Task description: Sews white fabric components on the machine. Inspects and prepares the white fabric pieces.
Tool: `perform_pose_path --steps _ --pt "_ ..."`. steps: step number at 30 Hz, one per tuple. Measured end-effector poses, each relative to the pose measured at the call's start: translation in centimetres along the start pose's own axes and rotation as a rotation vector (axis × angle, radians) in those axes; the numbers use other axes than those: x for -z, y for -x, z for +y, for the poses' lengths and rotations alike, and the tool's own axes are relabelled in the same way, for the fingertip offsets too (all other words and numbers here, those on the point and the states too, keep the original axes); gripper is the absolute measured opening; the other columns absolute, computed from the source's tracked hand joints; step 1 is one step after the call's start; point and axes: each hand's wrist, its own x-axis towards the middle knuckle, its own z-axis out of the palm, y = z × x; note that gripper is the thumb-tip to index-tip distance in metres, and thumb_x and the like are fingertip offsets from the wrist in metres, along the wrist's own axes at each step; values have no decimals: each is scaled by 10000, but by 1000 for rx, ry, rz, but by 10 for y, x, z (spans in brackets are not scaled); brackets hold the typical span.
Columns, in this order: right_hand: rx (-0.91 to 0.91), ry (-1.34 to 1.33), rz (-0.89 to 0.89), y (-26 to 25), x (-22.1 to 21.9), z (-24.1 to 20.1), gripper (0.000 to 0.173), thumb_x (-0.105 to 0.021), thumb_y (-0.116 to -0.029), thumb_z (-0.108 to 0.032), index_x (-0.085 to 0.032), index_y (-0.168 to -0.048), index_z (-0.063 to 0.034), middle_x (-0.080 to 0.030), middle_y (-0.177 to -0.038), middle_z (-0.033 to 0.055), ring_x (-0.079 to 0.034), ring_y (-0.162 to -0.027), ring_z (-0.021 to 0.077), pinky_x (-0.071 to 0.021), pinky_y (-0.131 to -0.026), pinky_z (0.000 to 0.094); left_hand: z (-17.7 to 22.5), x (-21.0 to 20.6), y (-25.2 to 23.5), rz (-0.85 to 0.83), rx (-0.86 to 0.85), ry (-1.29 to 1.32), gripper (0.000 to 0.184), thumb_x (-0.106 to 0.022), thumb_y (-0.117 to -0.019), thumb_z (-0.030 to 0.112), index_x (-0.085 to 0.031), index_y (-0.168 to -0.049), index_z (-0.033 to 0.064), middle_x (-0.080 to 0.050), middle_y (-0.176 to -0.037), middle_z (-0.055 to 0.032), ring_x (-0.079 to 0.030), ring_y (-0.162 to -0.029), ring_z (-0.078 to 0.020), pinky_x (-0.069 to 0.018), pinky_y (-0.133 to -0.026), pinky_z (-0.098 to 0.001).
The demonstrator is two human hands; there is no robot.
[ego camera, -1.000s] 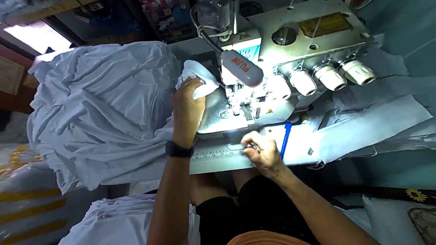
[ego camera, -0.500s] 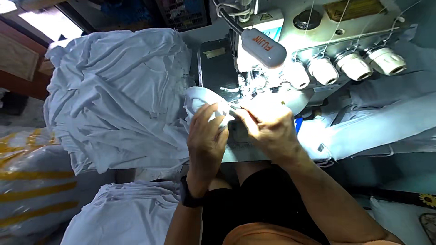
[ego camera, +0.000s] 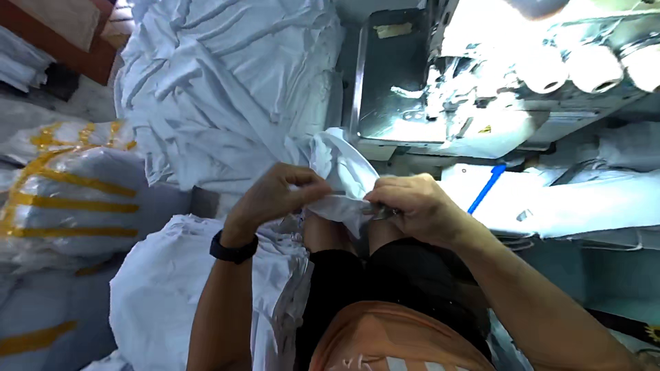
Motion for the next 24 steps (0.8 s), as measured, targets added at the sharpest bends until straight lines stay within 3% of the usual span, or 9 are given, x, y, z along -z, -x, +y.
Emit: perform_pose_path --steps 3,6,10,12,14,17,19,22,24 --pt "-78 -52 -14 26 -19 -1 114 -678 -908 -90 -744 -896 2 -659 -736 66 -619 -648 116 -512 -600 230 -10 3 18 284 164 -181 169 -539 -1044 95 -640 -1031 -40 -664 -868 -81 -612 -733 -63 -527 -717 -216" --pt "-177 -153 -16 29 -20 -4 130 -668 -932 -97 -732 -897 10 -646 -738 39 -588 -661 40 -501 -633 164 -13 -15 34 379 98 -81 75 -592 -1019 89 -614 -998 20 -653 -802 -40 -620 -639 -49 -538 -607 -168" --pt "-422 -361 0 25 -5 -8 130 -605 -993 -79 -694 -915 -23 -599 -702 -67 -497 -588 -89 -430 -549 75 3 -50 33 397 -33 -53 138 -578 -1015 128 -649 -1031 10 -647 -872 -20 -585 -700 -30 -493 -619 -164" --pt "-520 -405 28 26 -2 -7 123 -604 -991 -68 -691 -905 -55 -574 -656 -96 -474 -538 -90 -406 -499 83 7 -74 19 498 -120 -131 134 -630 -974 96 -649 -939 -32 -626 -784 -42 -567 -640 -32 -489 -578 -174" --pt "-593 -408 40 30 -1 -3 128 -614 -986 -68 -695 -887 -70 -571 -633 -91 -469 -514 -72 -393 -473 103 2 -101 11 492 -126 -133 114 -675 -934 67 -678 -904 -43 -664 -760 -58 -616 -634 -46 -545 -595 -200" --pt "-689 -387 23 42 0 3 136 -618 -997 -96 -691 -882 -85 -543 -607 -64 -439 -480 -23 -358 -442 144 -30 -126 -1 393 -16 -198 155 -694 -919 50 -705 -1031 -57 -719 -1027 -159 -718 -880 -191 -613 -798 -341" --pt "-746 -391 15 48 1 5 127 -613 -998 -82 -702 -910 -71 -537 -601 -50 -421 -465 -10 -345 -430 155 -46 -133 -5 379 65 -168 170 -677 -939 68 -689 -1074 -35 -699 -1151 -158 -713 -988 -203 -608 -874 -365" --pt "-799 -367 8 54 3 3 116 -599 -995 -55 -699 -936 -56 -550 -628 -34 -420 -474 -4 -342 -437 159 -42 -139 -8 389 90 -119 126 -666 -948 112 -699 -990 -2 -681 -1211 -134 -678 -1101 -173 -579 -931 -339" --pt "-793 -326 4 56 1 3 104 -603 -993 -45 -697 -948 -47 -574 -662 -18 -459 -510 3 -376 -468 160 -38 -149 -12 412 71 -123 149 -726 -912 136 -712 -936 -11 -670 -1215 -167 -655 -1131 -210 -553 -947 -354"
